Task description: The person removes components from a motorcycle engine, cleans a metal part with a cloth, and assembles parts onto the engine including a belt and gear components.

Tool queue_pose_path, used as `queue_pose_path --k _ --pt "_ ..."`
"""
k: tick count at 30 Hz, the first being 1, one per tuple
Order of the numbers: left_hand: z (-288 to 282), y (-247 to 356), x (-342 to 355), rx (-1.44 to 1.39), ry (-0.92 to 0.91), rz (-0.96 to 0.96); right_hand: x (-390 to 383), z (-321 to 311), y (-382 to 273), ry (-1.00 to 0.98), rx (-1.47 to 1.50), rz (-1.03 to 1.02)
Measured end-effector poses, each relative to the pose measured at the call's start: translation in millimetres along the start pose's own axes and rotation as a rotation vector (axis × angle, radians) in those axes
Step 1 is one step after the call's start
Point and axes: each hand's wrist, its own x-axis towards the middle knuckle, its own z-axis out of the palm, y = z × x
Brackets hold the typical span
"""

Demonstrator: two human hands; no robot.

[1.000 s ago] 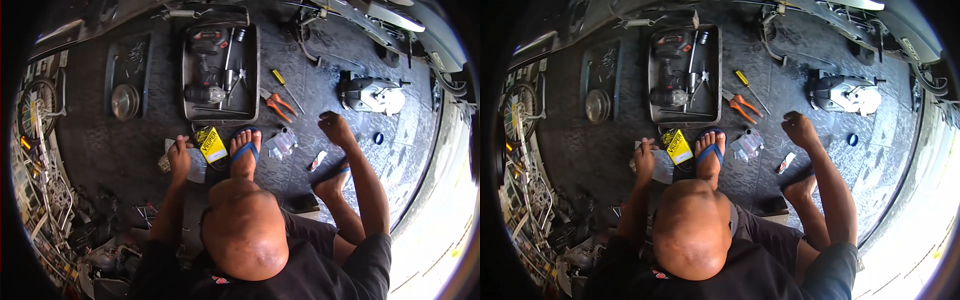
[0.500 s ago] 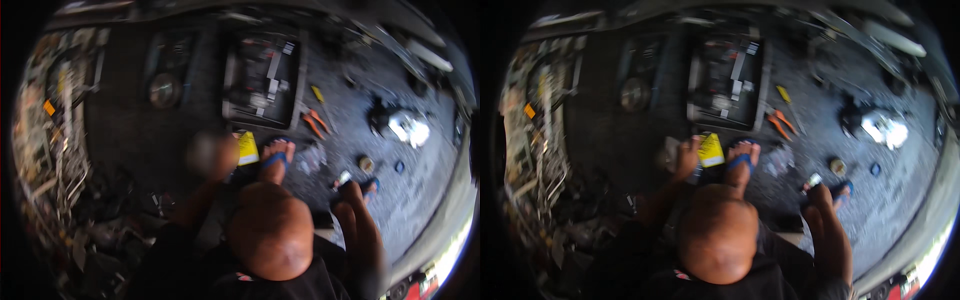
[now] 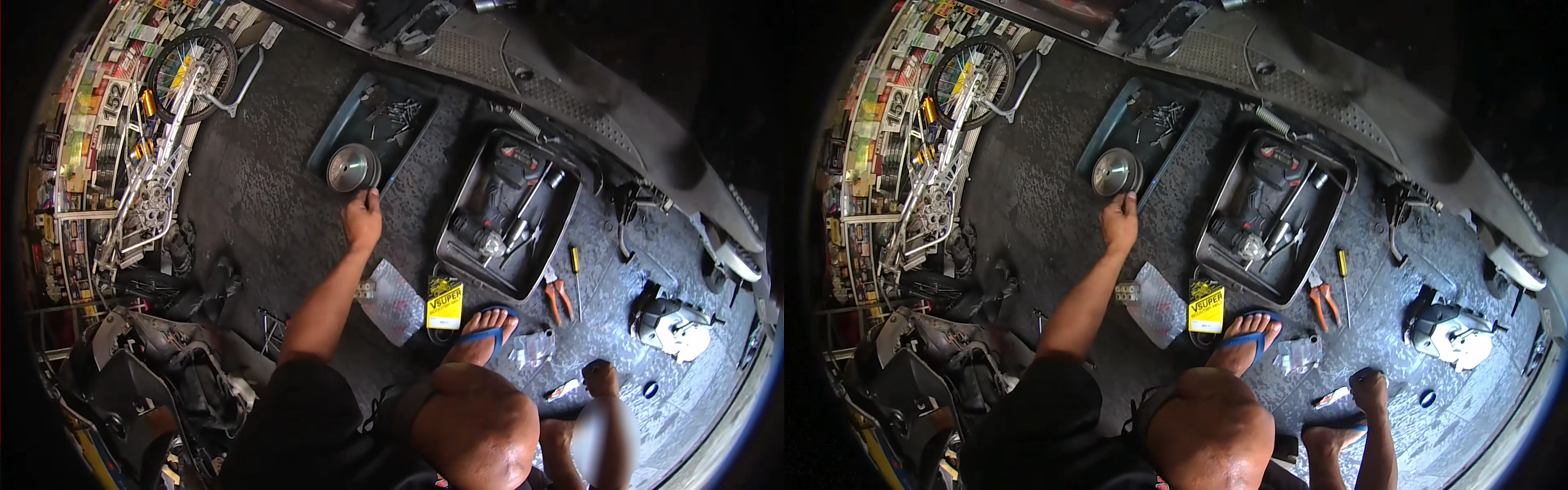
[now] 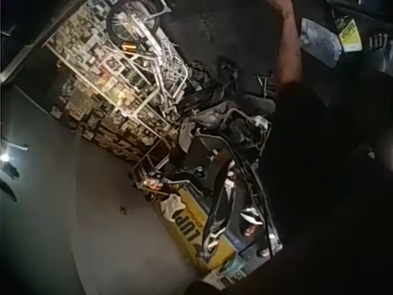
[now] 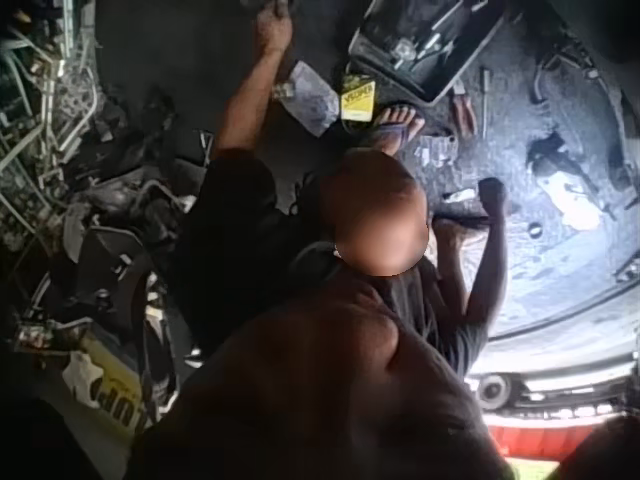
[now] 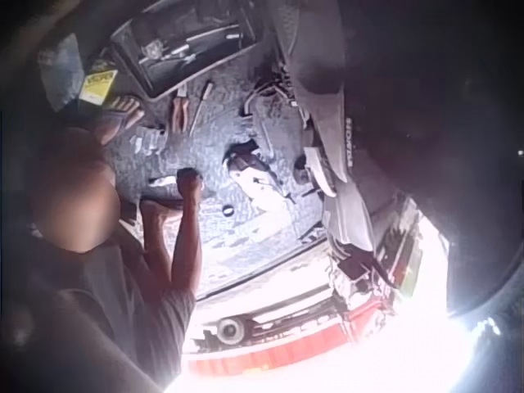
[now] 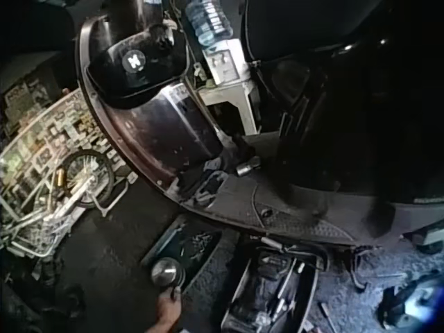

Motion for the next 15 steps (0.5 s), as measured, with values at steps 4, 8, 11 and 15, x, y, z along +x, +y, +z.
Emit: queue_pose_path --k 4,8,11,15 --pt "12 6 50 -0.045 0.045 0.084 13 -22 -35 -0.027 -0.012 -0.033" --pt "29 29 77 -0.117 0.029 0.135 25 -28 -60 -0.043 -0.018 -0.070" --pt "38 30 88 -0.114 0.058 0.229 30 -35 -86 -0.059 -0.030 -0.075" --pt "43 68 115 0.002 0.005 0.169 51 -39 -56 0.017 -0.075 -0.104"
